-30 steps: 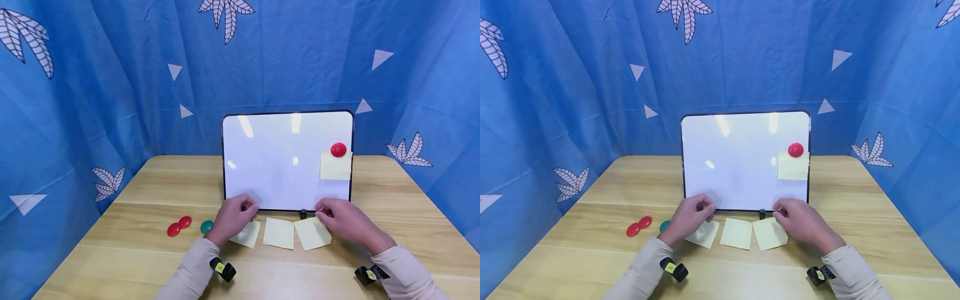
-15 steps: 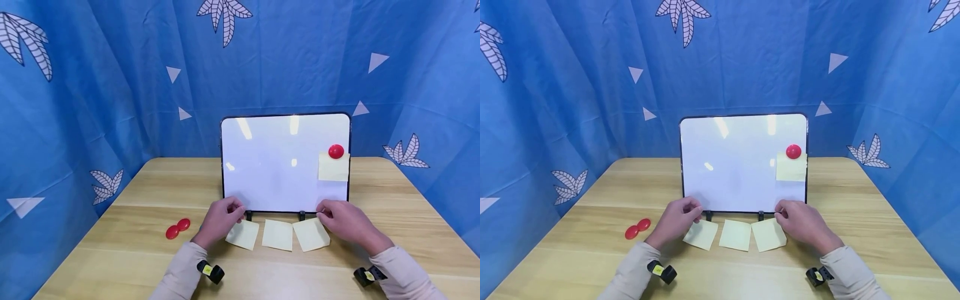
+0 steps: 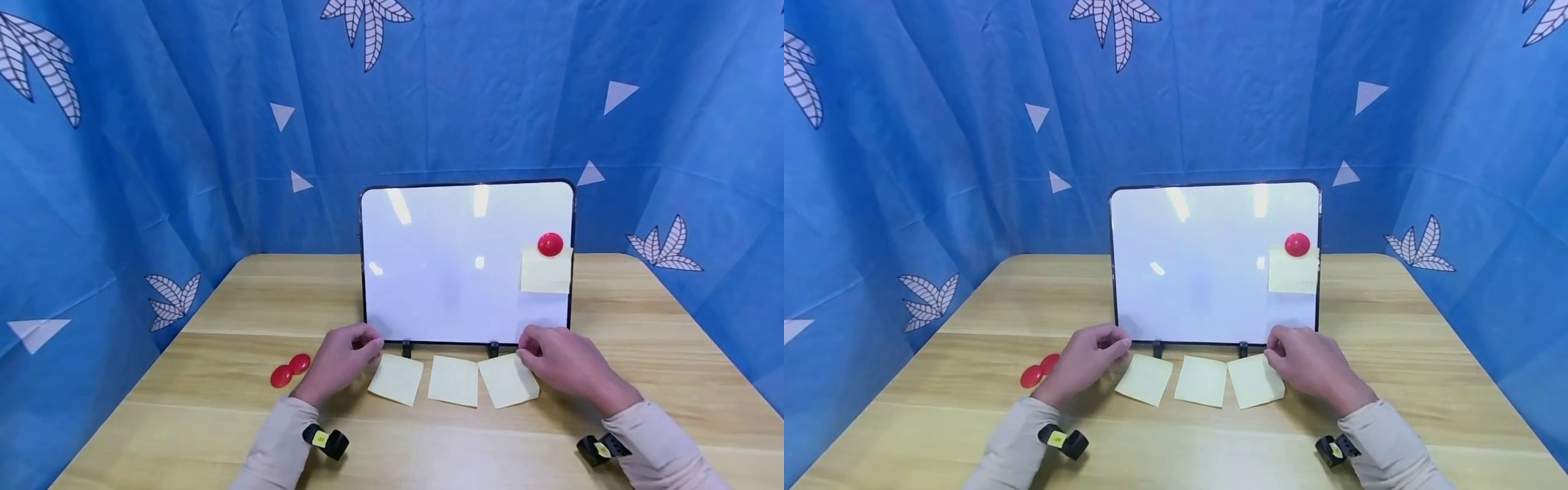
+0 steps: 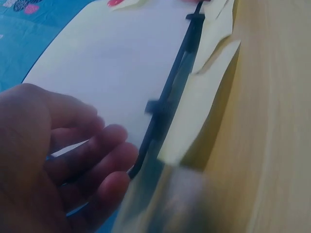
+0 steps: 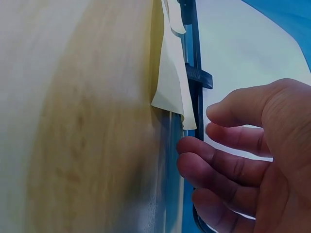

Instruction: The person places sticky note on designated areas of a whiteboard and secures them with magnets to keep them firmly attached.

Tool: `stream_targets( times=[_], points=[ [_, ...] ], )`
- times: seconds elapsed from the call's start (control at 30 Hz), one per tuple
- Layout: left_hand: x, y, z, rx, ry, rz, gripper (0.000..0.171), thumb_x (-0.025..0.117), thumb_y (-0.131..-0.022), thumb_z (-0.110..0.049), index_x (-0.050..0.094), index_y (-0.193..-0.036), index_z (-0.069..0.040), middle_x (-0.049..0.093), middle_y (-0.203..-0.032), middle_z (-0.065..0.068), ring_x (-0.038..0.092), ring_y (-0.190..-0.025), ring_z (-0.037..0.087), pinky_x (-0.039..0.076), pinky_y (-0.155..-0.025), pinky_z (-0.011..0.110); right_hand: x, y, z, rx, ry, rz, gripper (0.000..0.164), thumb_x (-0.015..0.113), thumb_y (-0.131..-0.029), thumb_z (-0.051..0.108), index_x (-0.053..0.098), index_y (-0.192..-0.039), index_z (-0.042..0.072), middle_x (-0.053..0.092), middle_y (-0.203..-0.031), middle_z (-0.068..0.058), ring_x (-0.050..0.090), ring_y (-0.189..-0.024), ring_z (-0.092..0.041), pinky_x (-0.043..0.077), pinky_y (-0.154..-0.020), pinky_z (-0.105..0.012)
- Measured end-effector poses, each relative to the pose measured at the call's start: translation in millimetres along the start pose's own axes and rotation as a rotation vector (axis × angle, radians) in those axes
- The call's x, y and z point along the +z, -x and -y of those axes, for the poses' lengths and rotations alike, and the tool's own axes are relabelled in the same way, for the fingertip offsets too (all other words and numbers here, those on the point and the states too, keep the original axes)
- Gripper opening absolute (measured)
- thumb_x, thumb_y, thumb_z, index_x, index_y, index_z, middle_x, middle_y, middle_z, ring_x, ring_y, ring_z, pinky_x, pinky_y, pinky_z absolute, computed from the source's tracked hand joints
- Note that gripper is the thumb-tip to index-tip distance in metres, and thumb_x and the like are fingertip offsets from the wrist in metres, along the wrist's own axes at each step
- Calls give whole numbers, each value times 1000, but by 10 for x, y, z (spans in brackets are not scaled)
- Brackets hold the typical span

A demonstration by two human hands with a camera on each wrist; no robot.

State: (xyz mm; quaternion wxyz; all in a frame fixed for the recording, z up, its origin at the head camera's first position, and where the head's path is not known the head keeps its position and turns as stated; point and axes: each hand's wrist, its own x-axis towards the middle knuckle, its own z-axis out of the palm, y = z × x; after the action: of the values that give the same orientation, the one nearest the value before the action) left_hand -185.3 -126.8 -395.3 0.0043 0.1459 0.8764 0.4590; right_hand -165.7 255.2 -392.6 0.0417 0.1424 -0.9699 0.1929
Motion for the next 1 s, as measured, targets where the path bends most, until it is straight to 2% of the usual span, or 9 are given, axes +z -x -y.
stream_targets(
  times=[0.17, 0.27, 0.43, 0.53, 0.63, 0.87, 1.0],
  points=[
    [-83, 16, 26, -19, -15, -49, 7, 69, -96, -18, 74, -96, -13, 68, -80, 3, 60, -72, 19, 52, -63, 32, -4, 17, 27, -18, -3, 11, 11, 75, -88, 17, 65, -87, 21, 56, -75, 9, 50, -67, -12, 43, -61, -32],
    [-125, 4, 30, -7, -59, -72, 8, 69, -96, -19, 74, -96, -13, 68, -79, 0, 62, -72, 16, 52, -66, 32, -18, 18, 26, -17, 3, 19, 9, 75, -88, 17, 66, -88, 20, 56, -74, 9, 50, -67, -12, 43, -61, -32],
    [-208, -16, 59, 39, -276, -153, 7, 69, -95, -23, 74, -94, -18, 65, -78, -9, 59, -74, 12, 50, -72, 35, -37, -1, 20, -30, -4, 25, 7, 74, -89, 16, 68, -90, 19, 59, -76, 9, 51, -68, -11, 45, -63, -33],
    [-248, -12, 108, 37, -408, -186, 6, 70, -94, -24, 73, -91, -21, 63, -80, -12, 57, -74, 12, 50, -70, 37, -25, -13, 25, -43, -10, 31, 6, 74, -89, 16, 69, -91, 18, 59, -78, 8, 52, -69, -11, 46, -64, -33],
    [-268, -4, 161, 10, -464, -168, 5, 70, -94, -25, 73, -91, -22, 65, -83, -11, 58, -75, 12, 51, -71, 37, -6, -14, 33, -37, -14, 42, 6, 74, -89, 17, 69, -92, 18, 59, -78, 8, 51, -69, -11, 46, -63, -32],
    [-312, 9, 226, -29, -473, -151, 6, 70, -94, -26, 73, -94, -21, 66, -88, -7, 58, -78, 15, 51, -72, 37, 33, -10, 46, -35, -24, 49, 5, 74, -89, 16, 70, -93, 16, 59, -78, 8, 52, -69, -12, 46, -63, -32],
    [-331, 24, 260, -41, -496, -105, 6, 73, -93, -24, 73, -95, -19, 65, -93, -4, 57, -82, 17, 51, -74, 38, 49, -11, 50, -34, -28, 51, 6, 74, -89, 16, 70, -93, 16, 59, -77, 8, 52, -69, -11, 46, -63, -32]
  ],
)
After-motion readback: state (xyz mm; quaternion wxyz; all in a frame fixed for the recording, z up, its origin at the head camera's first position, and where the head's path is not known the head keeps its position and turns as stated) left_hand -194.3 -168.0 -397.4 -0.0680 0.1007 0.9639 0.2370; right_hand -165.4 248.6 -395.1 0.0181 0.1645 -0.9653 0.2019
